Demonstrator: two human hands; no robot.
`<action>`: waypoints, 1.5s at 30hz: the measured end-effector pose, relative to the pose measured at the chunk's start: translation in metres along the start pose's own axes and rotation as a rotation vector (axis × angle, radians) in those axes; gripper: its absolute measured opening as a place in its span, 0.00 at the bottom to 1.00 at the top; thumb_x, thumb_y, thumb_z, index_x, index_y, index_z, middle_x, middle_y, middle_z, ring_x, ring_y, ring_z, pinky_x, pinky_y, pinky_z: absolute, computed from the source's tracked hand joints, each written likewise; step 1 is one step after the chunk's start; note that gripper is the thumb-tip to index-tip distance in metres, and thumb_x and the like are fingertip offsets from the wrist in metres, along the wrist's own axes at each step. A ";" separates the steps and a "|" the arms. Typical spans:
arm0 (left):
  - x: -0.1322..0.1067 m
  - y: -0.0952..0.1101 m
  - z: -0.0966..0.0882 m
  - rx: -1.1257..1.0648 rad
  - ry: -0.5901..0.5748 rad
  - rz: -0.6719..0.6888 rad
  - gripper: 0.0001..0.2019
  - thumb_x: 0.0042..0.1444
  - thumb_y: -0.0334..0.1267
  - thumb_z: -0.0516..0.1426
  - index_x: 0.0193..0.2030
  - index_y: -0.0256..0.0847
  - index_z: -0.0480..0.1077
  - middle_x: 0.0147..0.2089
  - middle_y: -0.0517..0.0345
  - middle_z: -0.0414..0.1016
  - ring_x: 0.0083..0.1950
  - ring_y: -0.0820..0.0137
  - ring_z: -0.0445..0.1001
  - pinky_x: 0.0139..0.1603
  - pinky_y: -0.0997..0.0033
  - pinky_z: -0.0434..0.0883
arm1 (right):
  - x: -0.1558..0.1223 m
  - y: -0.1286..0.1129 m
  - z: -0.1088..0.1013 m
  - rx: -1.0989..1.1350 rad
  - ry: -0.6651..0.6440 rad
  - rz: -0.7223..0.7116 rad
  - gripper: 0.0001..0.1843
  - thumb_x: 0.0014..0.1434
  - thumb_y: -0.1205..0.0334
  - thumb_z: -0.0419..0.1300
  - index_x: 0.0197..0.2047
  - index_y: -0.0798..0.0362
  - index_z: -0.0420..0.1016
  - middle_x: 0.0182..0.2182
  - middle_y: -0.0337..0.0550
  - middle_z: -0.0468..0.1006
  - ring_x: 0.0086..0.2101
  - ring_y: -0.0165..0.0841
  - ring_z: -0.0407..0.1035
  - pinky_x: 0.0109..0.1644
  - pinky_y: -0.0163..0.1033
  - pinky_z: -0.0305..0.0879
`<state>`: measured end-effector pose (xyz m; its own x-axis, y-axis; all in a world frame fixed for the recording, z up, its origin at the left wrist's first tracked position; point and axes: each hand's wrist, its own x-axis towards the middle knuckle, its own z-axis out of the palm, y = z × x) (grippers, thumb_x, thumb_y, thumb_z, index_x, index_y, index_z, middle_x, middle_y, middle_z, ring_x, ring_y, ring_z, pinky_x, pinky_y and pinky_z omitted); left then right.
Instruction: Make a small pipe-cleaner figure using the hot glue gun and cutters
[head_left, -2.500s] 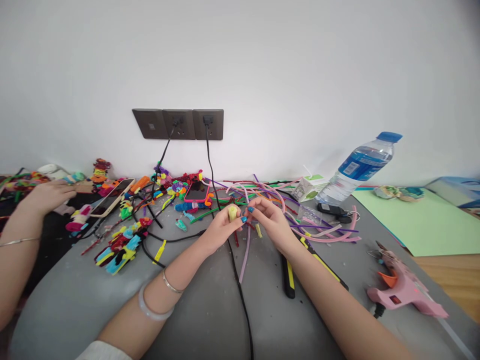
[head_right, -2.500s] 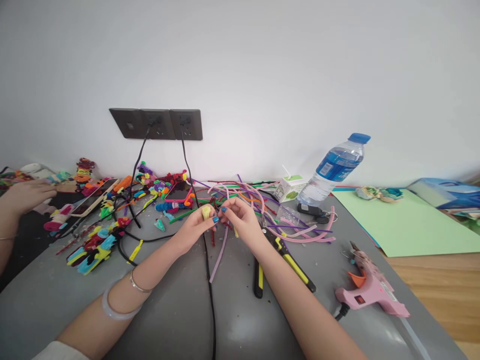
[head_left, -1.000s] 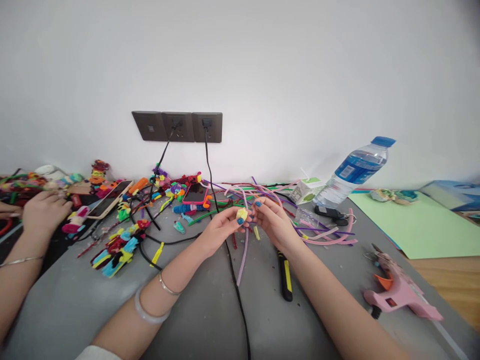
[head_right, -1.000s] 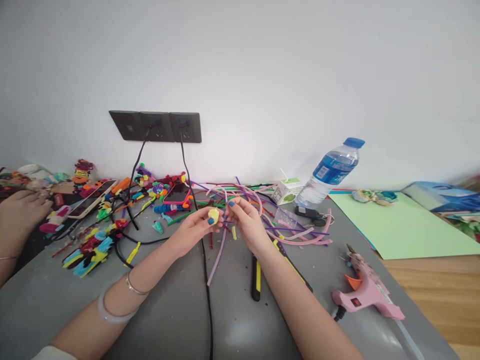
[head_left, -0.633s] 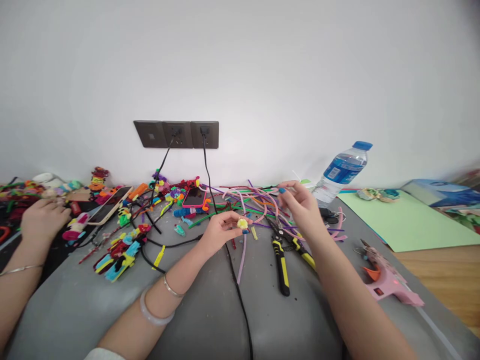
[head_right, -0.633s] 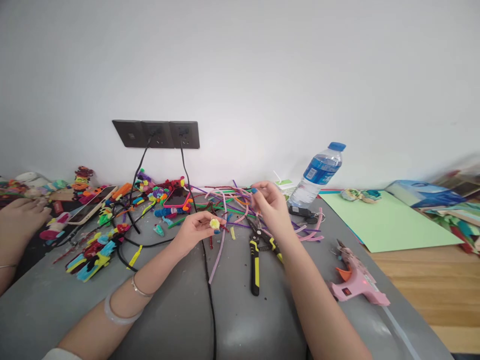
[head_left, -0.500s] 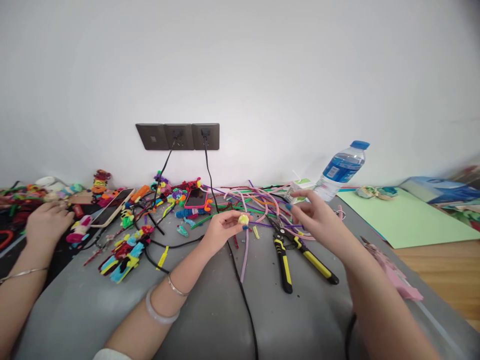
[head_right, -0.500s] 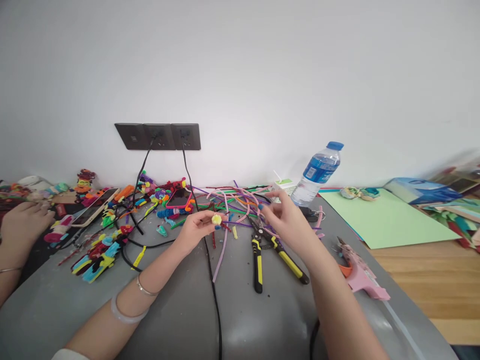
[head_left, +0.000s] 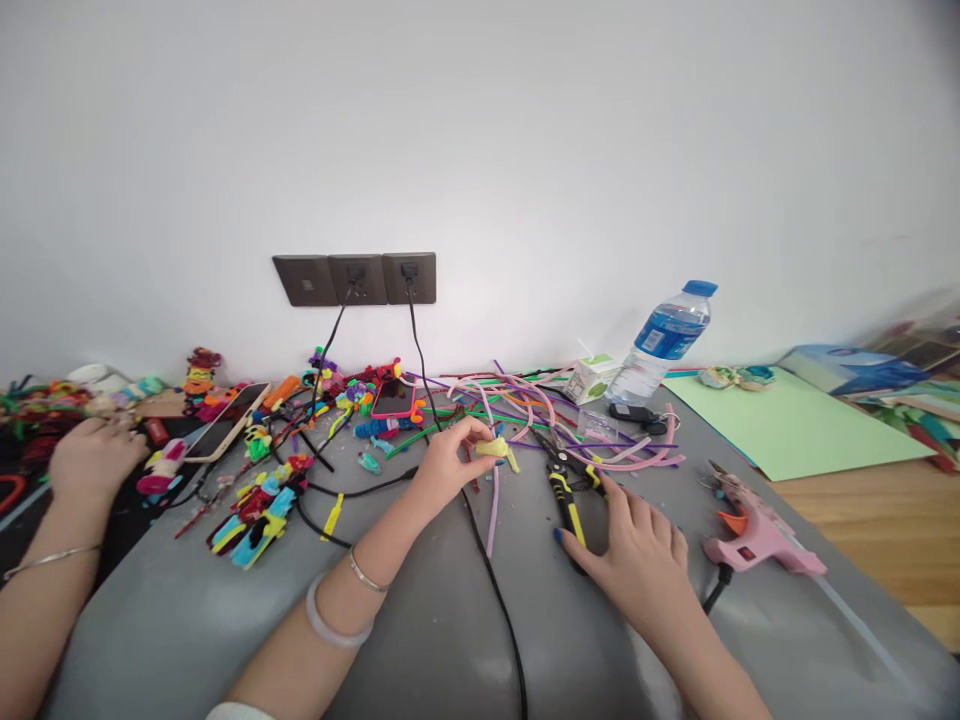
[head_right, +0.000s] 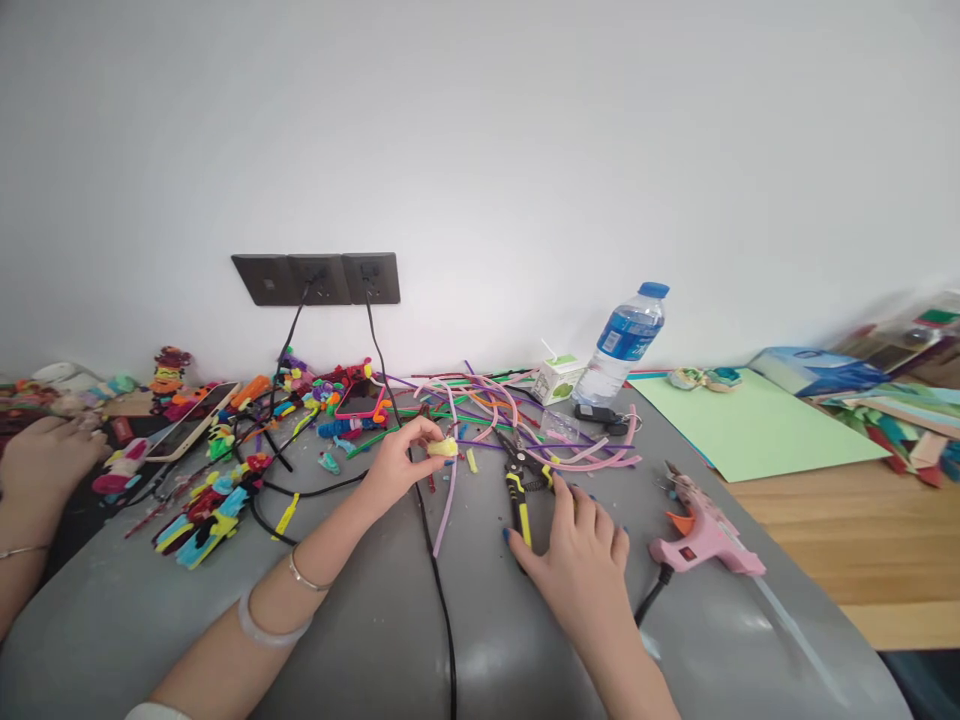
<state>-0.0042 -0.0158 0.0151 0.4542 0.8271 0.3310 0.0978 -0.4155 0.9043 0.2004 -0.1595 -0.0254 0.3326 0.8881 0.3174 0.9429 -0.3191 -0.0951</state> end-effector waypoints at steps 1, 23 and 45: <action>0.000 0.000 -0.001 0.017 -0.001 0.008 0.07 0.49 0.34 0.63 0.36 0.40 0.71 0.37 0.58 0.76 0.38 0.69 0.72 0.42 0.70 0.67 | 0.003 0.002 -0.001 -0.012 -0.026 0.000 0.36 0.55 0.48 0.56 0.63 0.54 0.57 0.49 0.58 0.73 0.49 0.56 0.68 0.50 0.59 0.62; -0.003 -0.012 -0.002 0.265 -0.078 0.117 0.06 0.58 0.40 0.60 0.42 0.43 0.75 0.41 0.53 0.77 0.41 0.64 0.73 0.44 0.67 0.67 | 0.022 0.043 -0.051 0.802 -0.252 0.101 0.19 0.50 0.52 0.56 0.44 0.49 0.71 0.33 0.45 0.80 0.35 0.42 0.76 0.36 0.41 0.72; -0.005 -0.009 -0.001 0.438 -0.129 0.150 0.05 0.57 0.31 0.60 0.40 0.43 0.71 0.42 0.56 0.77 0.46 0.65 0.75 0.45 0.66 0.71 | 0.010 0.000 -0.031 0.380 -0.349 -0.104 0.19 0.49 0.61 0.53 0.47 0.47 0.64 0.28 0.40 0.77 0.29 0.39 0.75 0.30 0.36 0.62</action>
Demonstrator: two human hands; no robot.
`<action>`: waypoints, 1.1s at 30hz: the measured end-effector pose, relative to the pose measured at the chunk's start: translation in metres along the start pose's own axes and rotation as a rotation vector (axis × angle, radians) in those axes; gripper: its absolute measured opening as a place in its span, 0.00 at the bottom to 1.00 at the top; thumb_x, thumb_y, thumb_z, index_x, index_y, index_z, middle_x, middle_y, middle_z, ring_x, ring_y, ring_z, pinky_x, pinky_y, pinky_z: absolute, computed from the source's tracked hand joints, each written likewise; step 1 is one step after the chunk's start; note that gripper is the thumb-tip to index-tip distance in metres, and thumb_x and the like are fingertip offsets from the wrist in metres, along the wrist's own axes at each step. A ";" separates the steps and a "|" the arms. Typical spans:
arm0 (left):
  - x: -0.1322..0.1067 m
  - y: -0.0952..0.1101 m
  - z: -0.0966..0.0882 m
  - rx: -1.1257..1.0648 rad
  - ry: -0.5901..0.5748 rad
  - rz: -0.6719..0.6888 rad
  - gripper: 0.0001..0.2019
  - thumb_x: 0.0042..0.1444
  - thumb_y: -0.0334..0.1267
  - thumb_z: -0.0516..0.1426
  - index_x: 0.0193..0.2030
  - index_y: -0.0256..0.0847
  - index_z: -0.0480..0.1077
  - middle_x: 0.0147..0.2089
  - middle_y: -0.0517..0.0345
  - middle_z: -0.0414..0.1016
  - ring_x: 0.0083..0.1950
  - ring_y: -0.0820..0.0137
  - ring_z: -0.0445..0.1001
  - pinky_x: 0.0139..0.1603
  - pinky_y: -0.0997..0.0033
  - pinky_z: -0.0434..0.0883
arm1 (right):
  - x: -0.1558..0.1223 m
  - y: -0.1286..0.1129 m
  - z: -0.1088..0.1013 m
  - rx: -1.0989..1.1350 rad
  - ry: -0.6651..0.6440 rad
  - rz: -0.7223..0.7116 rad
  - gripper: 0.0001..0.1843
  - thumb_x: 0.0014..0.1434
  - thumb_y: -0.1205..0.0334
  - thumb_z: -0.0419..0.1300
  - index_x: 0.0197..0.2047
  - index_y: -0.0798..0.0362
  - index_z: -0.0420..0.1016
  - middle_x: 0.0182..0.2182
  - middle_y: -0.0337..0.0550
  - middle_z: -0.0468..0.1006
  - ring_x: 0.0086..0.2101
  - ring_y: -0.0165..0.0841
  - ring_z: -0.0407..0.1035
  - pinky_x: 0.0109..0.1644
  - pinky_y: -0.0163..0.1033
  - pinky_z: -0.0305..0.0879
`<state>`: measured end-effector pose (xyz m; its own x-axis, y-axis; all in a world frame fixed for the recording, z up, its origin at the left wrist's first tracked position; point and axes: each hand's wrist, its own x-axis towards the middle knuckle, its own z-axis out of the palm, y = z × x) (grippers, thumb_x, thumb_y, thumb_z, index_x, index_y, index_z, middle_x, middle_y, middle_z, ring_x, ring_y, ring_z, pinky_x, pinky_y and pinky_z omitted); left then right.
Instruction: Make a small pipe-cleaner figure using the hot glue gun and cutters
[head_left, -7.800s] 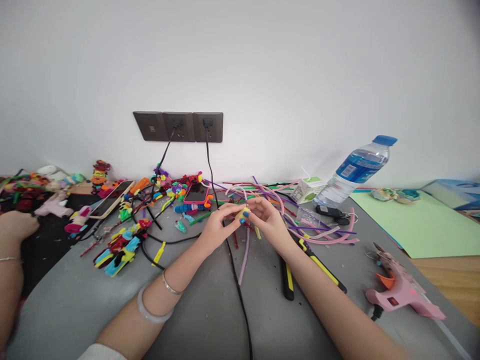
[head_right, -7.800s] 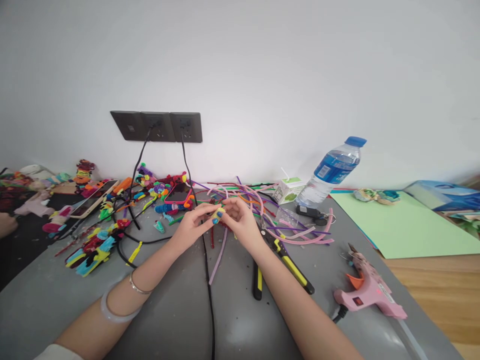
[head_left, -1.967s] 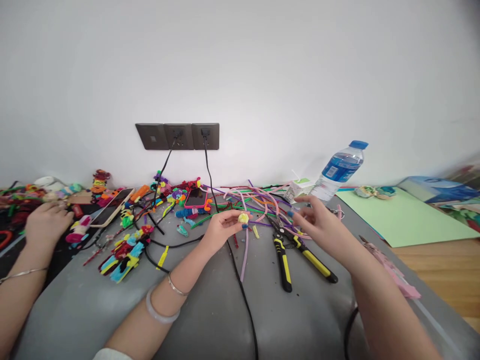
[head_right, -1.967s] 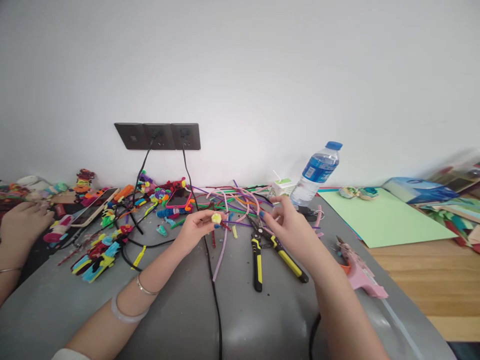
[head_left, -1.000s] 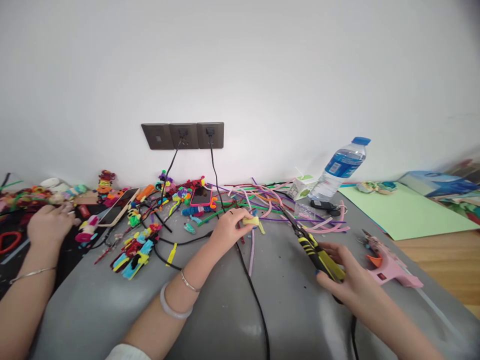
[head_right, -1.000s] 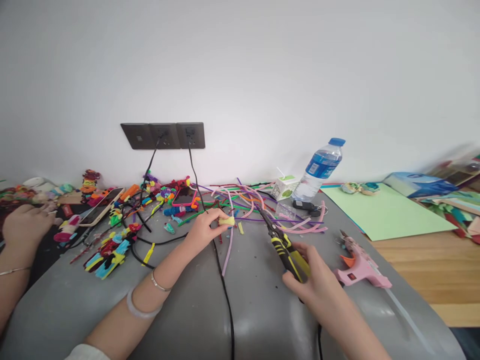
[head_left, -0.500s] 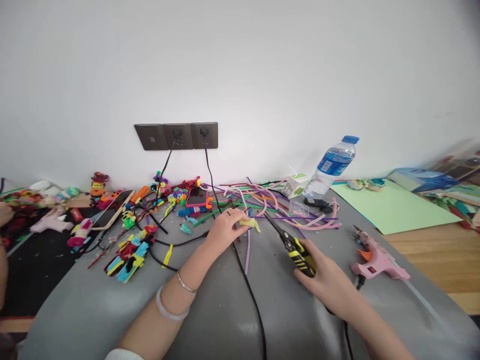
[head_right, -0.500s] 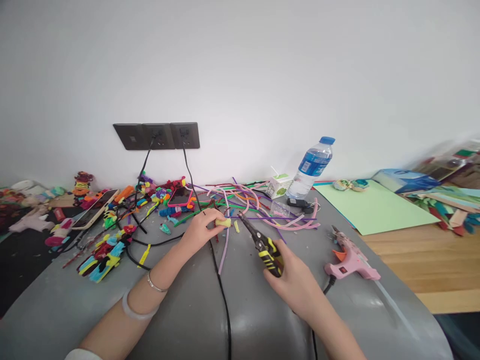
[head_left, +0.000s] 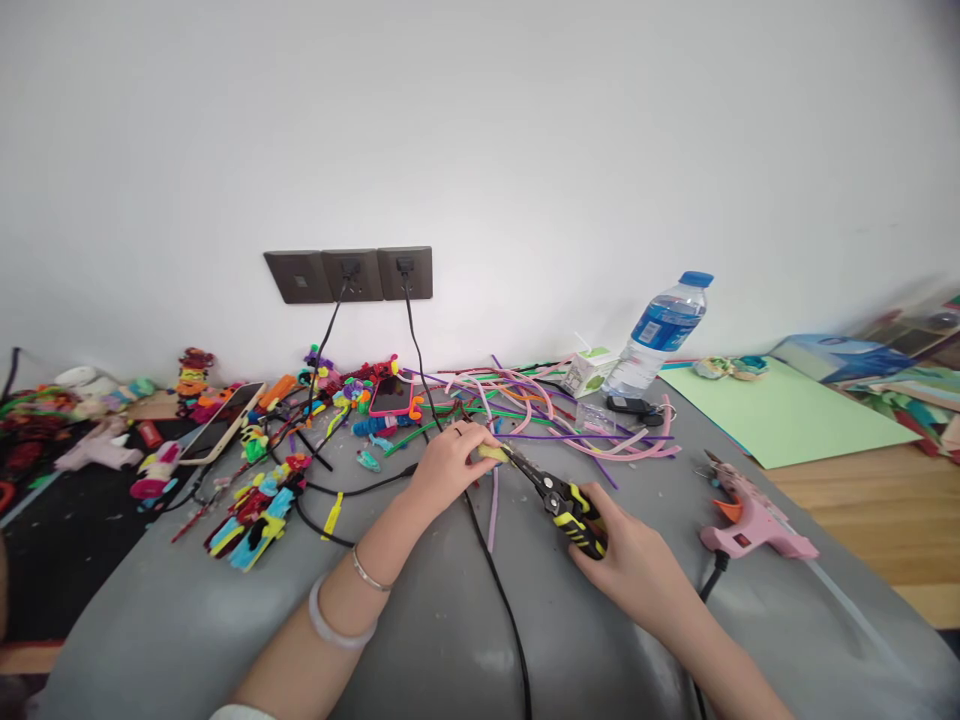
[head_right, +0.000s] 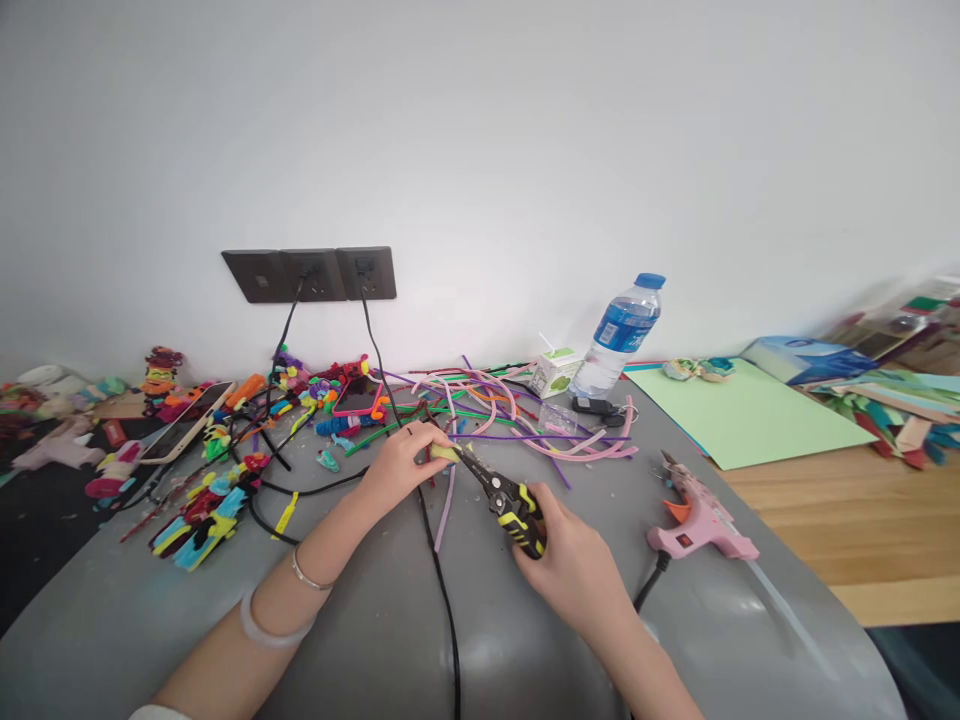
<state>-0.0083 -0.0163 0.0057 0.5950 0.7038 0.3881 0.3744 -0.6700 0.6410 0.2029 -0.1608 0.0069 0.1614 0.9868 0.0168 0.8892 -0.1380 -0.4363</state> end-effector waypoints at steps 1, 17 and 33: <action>0.000 0.000 0.000 0.002 -0.003 -0.001 0.05 0.57 0.31 0.60 0.40 0.43 0.71 0.42 0.56 0.77 0.46 0.65 0.75 0.45 0.66 0.71 | 0.000 0.001 0.001 -0.001 -0.001 0.002 0.19 0.49 0.61 0.53 0.47 0.47 0.64 0.28 0.39 0.77 0.29 0.39 0.75 0.30 0.36 0.62; -0.001 -0.003 0.000 0.035 0.034 0.011 0.07 0.57 0.32 0.60 0.43 0.45 0.72 0.43 0.58 0.77 0.45 0.66 0.75 0.44 0.68 0.71 | 0.007 0.011 -0.001 0.093 0.058 0.100 0.18 0.50 0.55 0.52 0.46 0.47 0.64 0.31 0.41 0.80 0.29 0.41 0.76 0.31 0.38 0.64; 0.000 0.002 -0.003 0.047 -0.055 -0.064 0.17 0.59 0.37 0.58 0.56 0.50 0.69 0.46 0.58 0.79 0.45 0.65 0.76 0.47 0.66 0.72 | 0.003 0.004 0.000 0.087 0.006 0.123 0.23 0.50 0.56 0.54 0.51 0.48 0.63 0.34 0.43 0.80 0.34 0.43 0.77 0.34 0.40 0.64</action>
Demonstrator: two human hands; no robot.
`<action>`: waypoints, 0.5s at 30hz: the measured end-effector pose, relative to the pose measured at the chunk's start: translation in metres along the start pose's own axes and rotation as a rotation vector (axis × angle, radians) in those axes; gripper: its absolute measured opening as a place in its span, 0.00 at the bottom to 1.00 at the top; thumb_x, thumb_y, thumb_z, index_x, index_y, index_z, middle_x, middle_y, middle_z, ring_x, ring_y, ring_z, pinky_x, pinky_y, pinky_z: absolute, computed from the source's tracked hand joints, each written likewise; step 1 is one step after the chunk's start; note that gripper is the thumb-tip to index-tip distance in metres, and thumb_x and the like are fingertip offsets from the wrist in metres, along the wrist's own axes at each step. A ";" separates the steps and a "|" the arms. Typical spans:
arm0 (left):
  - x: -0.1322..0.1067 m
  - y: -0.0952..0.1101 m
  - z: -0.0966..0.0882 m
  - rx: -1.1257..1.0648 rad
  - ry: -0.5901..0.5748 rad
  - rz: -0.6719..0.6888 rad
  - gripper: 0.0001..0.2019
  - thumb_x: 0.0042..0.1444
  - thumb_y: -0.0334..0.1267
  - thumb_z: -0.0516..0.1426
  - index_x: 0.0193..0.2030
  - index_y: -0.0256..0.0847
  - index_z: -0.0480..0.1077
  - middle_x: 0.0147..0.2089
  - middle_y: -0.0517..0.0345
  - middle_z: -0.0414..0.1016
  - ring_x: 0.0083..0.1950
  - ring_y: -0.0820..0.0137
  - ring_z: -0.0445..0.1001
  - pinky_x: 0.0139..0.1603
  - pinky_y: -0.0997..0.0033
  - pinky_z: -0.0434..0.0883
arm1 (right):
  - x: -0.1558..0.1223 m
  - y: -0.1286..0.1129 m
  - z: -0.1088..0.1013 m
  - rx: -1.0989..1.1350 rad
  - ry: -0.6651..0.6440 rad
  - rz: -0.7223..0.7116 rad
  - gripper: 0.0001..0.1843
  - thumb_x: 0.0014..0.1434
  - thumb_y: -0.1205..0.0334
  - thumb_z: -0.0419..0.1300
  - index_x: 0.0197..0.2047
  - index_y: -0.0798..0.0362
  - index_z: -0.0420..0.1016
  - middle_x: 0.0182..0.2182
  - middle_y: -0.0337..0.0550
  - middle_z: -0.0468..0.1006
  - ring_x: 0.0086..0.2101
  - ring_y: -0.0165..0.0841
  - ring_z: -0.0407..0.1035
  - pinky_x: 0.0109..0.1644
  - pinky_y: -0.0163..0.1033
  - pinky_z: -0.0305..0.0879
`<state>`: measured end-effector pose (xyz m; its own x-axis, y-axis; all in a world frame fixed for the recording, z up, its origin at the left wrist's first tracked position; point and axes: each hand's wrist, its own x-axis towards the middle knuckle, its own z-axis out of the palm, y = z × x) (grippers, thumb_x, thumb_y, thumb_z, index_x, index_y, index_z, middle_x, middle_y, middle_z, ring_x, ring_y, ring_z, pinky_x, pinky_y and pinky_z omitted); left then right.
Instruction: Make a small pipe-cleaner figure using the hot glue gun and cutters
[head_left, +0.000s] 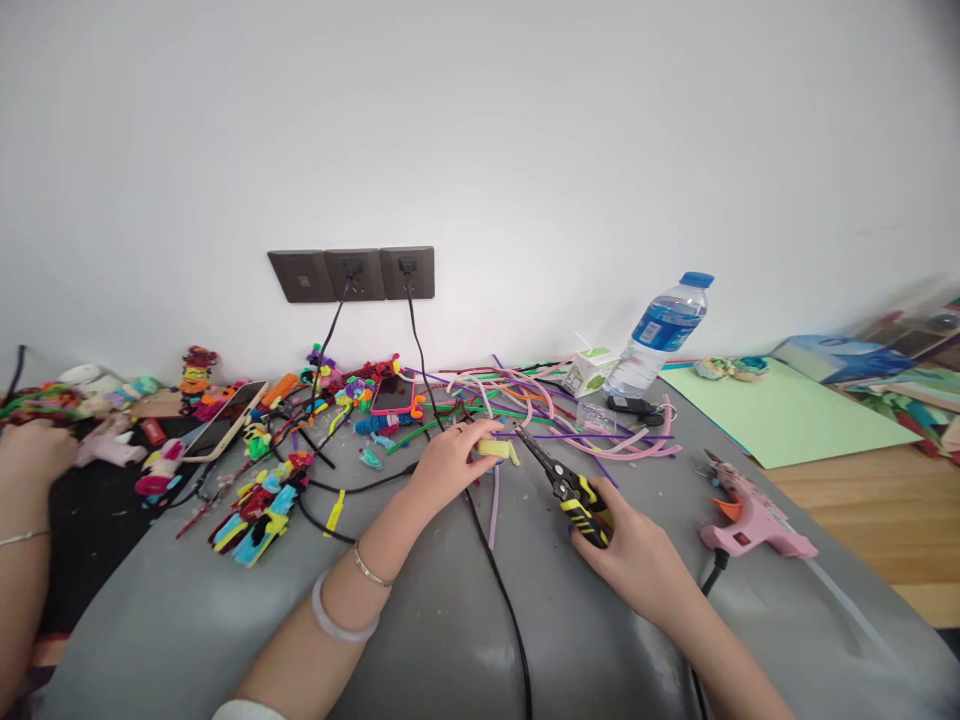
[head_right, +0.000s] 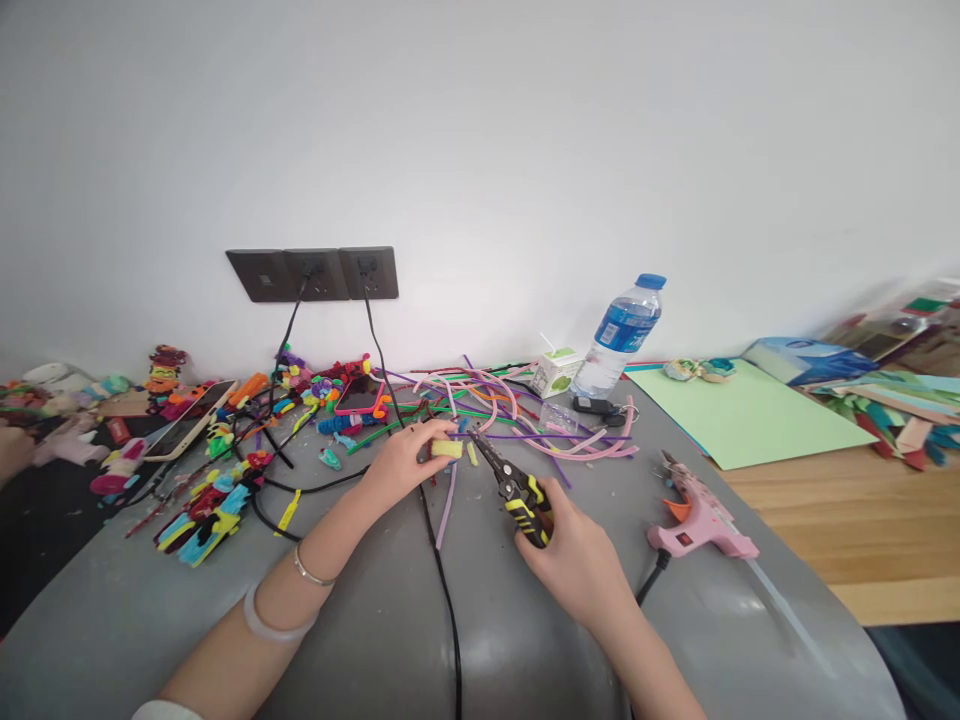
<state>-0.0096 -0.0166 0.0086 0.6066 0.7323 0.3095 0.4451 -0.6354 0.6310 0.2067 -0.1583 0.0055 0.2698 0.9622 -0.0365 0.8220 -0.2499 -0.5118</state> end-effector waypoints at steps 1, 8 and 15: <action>0.000 0.001 -0.001 -0.003 -0.004 -0.019 0.18 0.59 0.37 0.59 0.56 0.50 0.68 0.46 0.59 0.79 0.45 0.65 0.76 0.47 0.65 0.72 | 0.000 0.000 0.000 -0.003 0.000 -0.004 0.23 0.50 0.57 0.54 0.51 0.48 0.63 0.33 0.43 0.80 0.35 0.43 0.77 0.34 0.40 0.64; 0.000 0.004 -0.001 -0.022 -0.014 -0.026 0.16 0.57 0.34 0.60 0.52 0.49 0.67 0.48 0.61 0.79 0.48 0.64 0.76 0.49 0.64 0.71 | -0.002 -0.002 0.000 -0.035 -0.017 -0.045 0.20 0.51 0.59 0.54 0.49 0.47 0.64 0.32 0.41 0.80 0.34 0.42 0.77 0.33 0.39 0.64; -0.001 0.005 -0.002 -0.022 -0.024 -0.029 0.16 0.57 0.32 0.59 0.51 0.49 0.67 0.49 0.61 0.79 0.50 0.64 0.76 0.51 0.64 0.71 | -0.003 -0.004 -0.003 -0.042 -0.035 -0.092 0.21 0.49 0.60 0.54 0.49 0.47 0.64 0.31 0.40 0.79 0.33 0.40 0.77 0.33 0.38 0.64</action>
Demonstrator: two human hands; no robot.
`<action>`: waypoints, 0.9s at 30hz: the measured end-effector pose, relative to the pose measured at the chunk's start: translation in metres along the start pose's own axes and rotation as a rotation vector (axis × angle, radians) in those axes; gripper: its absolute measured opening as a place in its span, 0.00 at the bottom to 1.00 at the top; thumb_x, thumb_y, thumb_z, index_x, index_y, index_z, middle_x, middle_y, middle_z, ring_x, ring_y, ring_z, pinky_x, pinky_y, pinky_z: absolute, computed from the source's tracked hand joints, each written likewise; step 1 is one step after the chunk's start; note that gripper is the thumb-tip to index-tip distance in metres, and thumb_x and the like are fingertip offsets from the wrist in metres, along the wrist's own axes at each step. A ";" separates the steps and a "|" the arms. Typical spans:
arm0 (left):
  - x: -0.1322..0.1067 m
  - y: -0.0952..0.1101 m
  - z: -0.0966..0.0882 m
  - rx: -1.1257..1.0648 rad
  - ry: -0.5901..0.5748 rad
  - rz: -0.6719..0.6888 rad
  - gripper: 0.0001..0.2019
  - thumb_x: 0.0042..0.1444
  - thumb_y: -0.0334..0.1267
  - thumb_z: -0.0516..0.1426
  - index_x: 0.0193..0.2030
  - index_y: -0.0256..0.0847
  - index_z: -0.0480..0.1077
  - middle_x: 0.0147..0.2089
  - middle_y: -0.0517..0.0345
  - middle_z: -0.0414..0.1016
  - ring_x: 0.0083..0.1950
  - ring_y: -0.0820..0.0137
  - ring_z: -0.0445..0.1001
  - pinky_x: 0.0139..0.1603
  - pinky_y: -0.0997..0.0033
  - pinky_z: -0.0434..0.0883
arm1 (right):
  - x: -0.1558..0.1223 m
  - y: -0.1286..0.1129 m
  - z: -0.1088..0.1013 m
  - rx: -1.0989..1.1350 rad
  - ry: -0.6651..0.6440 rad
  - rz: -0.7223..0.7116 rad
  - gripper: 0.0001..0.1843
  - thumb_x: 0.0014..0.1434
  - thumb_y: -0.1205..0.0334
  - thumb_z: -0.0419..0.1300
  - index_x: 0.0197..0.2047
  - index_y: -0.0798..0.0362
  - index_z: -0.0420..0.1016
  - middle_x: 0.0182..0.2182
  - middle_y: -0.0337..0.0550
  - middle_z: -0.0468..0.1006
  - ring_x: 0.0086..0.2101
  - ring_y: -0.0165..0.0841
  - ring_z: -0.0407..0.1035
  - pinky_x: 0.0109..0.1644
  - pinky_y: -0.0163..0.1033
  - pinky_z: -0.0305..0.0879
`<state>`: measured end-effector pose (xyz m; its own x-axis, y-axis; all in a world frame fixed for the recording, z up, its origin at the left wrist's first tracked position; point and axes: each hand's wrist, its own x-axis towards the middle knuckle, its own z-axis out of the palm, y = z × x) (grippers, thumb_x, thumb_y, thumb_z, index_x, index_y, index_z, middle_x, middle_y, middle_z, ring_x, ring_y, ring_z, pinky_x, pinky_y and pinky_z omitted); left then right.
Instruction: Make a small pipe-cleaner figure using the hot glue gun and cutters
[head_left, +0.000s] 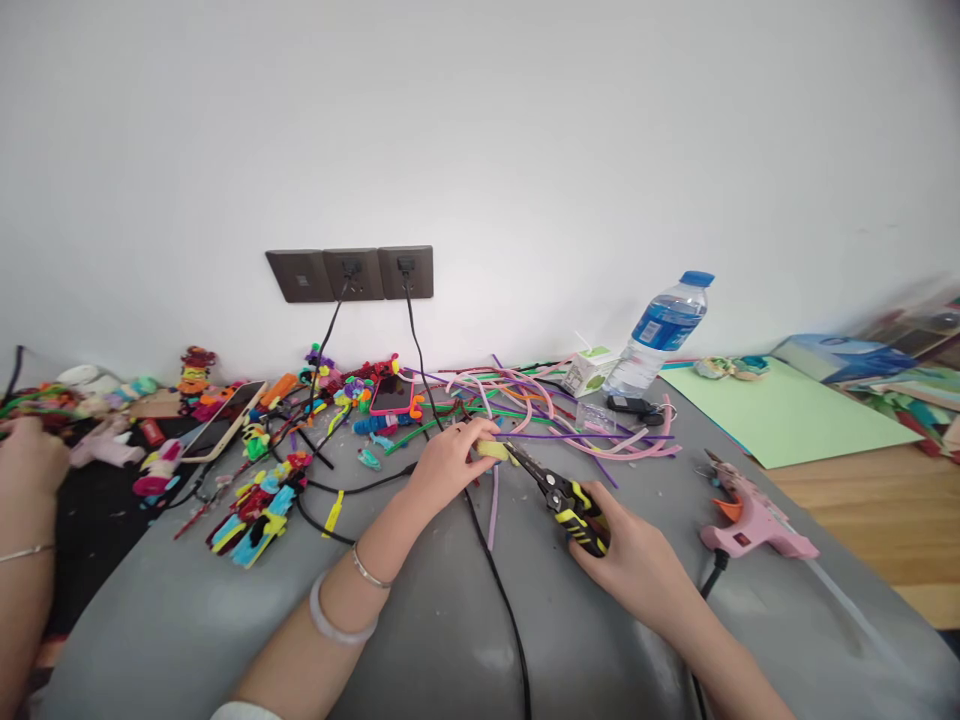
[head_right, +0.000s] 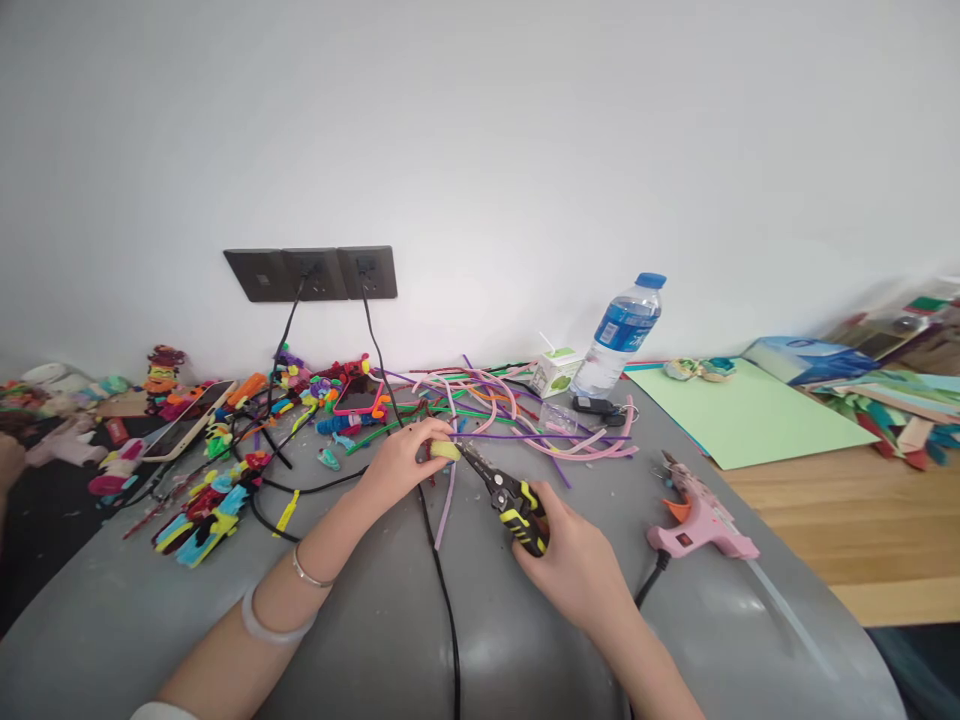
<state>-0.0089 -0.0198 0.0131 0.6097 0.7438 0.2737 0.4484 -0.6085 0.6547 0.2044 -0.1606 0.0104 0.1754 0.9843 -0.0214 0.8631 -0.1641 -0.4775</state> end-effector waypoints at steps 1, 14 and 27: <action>0.000 0.000 0.000 0.000 0.003 0.003 0.16 0.57 0.32 0.59 0.51 0.49 0.67 0.49 0.61 0.78 0.50 0.64 0.76 0.51 0.64 0.71 | 0.000 0.000 0.000 -0.002 0.002 0.001 0.21 0.49 0.61 0.54 0.49 0.47 0.64 0.31 0.40 0.79 0.33 0.40 0.77 0.32 0.37 0.64; 0.000 0.000 0.000 0.011 0.004 0.016 0.16 0.56 0.32 0.59 0.51 0.49 0.67 0.47 0.60 0.79 0.50 0.64 0.76 0.51 0.64 0.71 | 0.003 0.008 0.005 0.016 0.032 0.014 0.19 0.49 0.61 0.54 0.47 0.45 0.67 0.29 0.39 0.79 0.31 0.41 0.77 0.31 0.37 0.63; 0.001 -0.001 0.000 0.021 0.031 0.011 0.14 0.57 0.33 0.59 0.50 0.48 0.68 0.48 0.60 0.79 0.48 0.65 0.77 0.50 0.65 0.72 | 0.007 0.014 0.005 0.114 0.131 0.030 0.17 0.50 0.57 0.55 0.45 0.47 0.68 0.31 0.41 0.81 0.30 0.42 0.77 0.31 0.38 0.66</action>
<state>-0.0085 -0.0186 0.0125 0.5945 0.7452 0.3022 0.4558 -0.6219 0.6367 0.2151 -0.1556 -0.0003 0.2672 0.9608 0.0737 0.7984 -0.1779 -0.5753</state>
